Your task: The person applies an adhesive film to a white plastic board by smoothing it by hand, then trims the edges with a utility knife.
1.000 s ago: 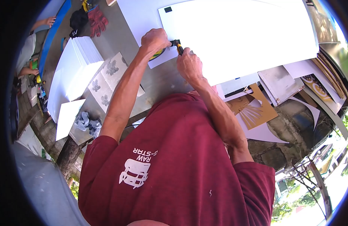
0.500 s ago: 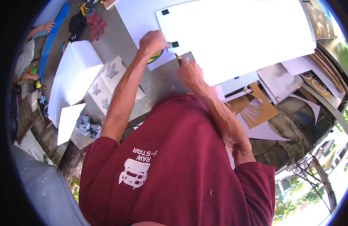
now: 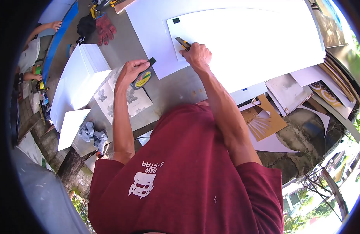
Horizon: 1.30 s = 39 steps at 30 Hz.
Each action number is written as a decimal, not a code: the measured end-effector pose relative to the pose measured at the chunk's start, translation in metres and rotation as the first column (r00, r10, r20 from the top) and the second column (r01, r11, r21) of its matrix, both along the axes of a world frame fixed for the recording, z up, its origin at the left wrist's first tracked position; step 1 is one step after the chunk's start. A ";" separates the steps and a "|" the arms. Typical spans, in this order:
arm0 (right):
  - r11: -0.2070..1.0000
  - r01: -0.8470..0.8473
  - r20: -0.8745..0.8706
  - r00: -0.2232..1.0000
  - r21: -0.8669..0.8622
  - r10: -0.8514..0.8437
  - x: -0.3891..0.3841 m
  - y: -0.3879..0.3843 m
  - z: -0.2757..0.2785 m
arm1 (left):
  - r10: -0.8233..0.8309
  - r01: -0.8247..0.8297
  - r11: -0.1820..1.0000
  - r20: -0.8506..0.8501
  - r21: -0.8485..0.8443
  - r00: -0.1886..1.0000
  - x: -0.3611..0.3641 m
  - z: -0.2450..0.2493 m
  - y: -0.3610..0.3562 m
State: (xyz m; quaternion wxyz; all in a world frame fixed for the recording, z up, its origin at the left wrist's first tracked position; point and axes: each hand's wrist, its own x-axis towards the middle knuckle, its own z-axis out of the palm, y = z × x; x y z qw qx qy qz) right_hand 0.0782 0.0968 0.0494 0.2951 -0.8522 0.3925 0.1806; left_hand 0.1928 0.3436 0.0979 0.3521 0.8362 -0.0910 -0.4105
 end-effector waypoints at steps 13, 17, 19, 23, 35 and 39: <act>0.706 -0.026 0.374 0.862 0.708 -0.343 -0.052 -0.008 0.066 | -0.058 0.115 0.967 0.244 -0.228 0.968 -0.050 0.022 -0.054; 0.711 -0.005 0.319 0.896 0.703 -0.309 -0.052 -0.032 0.063 | -0.156 0.205 0.970 0.316 -0.128 0.936 -0.057 0.035 -0.097; 0.751 0.019 0.353 0.875 0.660 -0.332 -0.052 -0.050 0.066 | -0.193 0.247 0.962 0.360 -0.112 0.913 -0.059 0.034 -0.122; 0.808 0.064 0.388 0.853 0.585 -0.348 -0.055 -0.096 0.068 | -0.207 0.252 0.966 0.417 -0.054 0.885 -0.064 0.037 -0.179; 0.673 0.050 0.421 0.744 0.738 -0.518 -0.057 -0.223 0.052 | -0.122 0.133 0.989 0.152 -0.068 0.981 -0.055 0.037 -0.298; 0.551 -0.019 0.384 0.737 0.834 -0.556 -0.051 -0.244 0.045 | -0.009 0.007 0.987 -0.008 -0.162 1.000 -0.048 0.032 -0.309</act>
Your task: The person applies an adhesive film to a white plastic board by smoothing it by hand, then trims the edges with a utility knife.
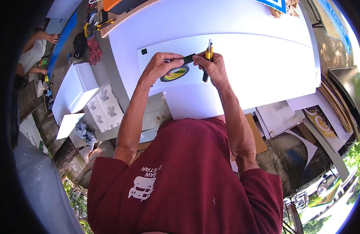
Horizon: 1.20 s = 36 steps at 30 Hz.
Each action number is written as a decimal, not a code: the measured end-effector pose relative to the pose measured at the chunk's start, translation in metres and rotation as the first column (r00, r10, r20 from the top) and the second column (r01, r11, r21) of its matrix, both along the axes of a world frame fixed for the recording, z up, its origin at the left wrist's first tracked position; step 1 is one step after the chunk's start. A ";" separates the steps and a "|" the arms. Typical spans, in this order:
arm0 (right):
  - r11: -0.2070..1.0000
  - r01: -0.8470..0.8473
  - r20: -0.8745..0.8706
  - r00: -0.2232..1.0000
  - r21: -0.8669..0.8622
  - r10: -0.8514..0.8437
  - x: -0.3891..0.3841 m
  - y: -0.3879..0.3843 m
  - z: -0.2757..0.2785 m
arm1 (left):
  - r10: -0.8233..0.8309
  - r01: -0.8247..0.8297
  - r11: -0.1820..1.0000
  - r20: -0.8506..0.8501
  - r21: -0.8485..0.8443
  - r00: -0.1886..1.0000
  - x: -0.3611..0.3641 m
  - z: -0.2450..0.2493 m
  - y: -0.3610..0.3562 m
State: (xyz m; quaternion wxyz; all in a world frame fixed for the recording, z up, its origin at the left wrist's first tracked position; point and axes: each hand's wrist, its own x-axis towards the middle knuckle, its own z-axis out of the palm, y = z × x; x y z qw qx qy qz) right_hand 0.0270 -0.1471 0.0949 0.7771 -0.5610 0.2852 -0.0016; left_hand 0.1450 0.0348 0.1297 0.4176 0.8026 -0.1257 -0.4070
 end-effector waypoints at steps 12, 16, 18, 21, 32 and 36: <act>0.863 -0.010 -0.368 0.907 -0.505 -0.205 0.050 -0.003 -0.043 | -0.243 0.038 0.910 0.455 0.413 0.857 0.033 -0.020 -0.068; 0.748 -0.089 -0.400 0.883 -0.657 -0.247 0.068 -0.006 -0.050 | -0.272 0.055 0.908 0.485 0.415 0.831 0.047 -0.035 -0.082; 0.786 -0.080 -0.426 0.871 -0.613 -0.243 0.072 -0.008 -0.055 | -0.282 0.058 0.907 0.499 0.417 0.819 0.051 -0.041 -0.084; 0.847 -0.023 -0.419 0.876 -0.531 -0.240 0.073 -0.015 -0.061 | -0.322 0.067 0.879 0.486 0.471 0.813 0.058 -0.049 -0.088; 0.954 0.037 -0.330 0.934 -0.297 -0.139 0.064 -0.032 -0.055 | -0.272 0.113 0.895 0.326 0.431 0.906 0.066 -0.028 -0.087; 0.981 0.154 -0.236 0.955 -0.116 -0.178 0.061 -0.039 -0.061 | -0.262 0.116 0.908 0.331 0.403 0.907 0.068 -0.027 -0.085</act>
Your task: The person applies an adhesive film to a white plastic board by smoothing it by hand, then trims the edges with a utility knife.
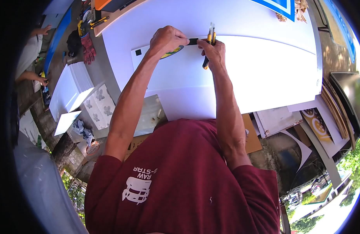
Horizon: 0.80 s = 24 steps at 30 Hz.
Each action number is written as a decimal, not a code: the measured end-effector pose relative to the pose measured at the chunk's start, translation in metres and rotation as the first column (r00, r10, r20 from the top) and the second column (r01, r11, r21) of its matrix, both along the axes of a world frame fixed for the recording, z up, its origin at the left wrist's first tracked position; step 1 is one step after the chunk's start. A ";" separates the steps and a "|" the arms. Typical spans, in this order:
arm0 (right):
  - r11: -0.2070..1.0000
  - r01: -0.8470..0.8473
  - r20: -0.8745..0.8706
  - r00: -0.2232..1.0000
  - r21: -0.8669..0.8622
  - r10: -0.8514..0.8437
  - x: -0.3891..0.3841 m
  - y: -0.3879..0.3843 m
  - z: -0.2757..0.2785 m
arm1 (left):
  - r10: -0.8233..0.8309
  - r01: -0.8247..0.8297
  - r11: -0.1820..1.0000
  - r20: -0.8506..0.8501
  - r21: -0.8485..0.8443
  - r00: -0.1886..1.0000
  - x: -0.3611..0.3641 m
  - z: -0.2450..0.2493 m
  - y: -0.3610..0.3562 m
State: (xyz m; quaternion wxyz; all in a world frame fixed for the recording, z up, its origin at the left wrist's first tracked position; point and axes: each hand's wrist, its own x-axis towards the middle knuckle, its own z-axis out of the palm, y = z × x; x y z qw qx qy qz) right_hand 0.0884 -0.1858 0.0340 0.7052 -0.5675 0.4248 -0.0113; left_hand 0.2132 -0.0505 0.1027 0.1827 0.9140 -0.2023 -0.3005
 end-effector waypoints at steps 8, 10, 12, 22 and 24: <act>0.997 -0.049 -0.041 0.998 -0.054 0.047 0.001 0.001 0.000 | -0.002 0.003 1.000 -0.043 0.013 0.999 0.001 -0.009 0.002; 0.989 -0.089 -0.094 0.992 -0.114 0.079 0.002 0.001 -0.002 | 0.004 -0.003 0.997 -0.006 0.074 1.000 0.001 -0.008 0.001; 0.959 -0.160 -0.188 0.975 -0.232 0.117 0.005 0.002 -0.002 | -0.039 0.032 0.991 0.047 0.130 0.998 0.000 -0.010 -0.002; 0.784 -0.333 -0.412 0.905 -0.524 0.109 0.023 0.012 0.002 | -0.130 0.096 0.962 0.118 0.257 0.984 0.001 -0.010 -0.024; 0.775 -0.335 -0.422 0.901 -0.536 0.098 0.024 0.011 0.002 | -0.138 0.093 0.954 0.145 0.284 0.980 0.001 -0.012 -0.028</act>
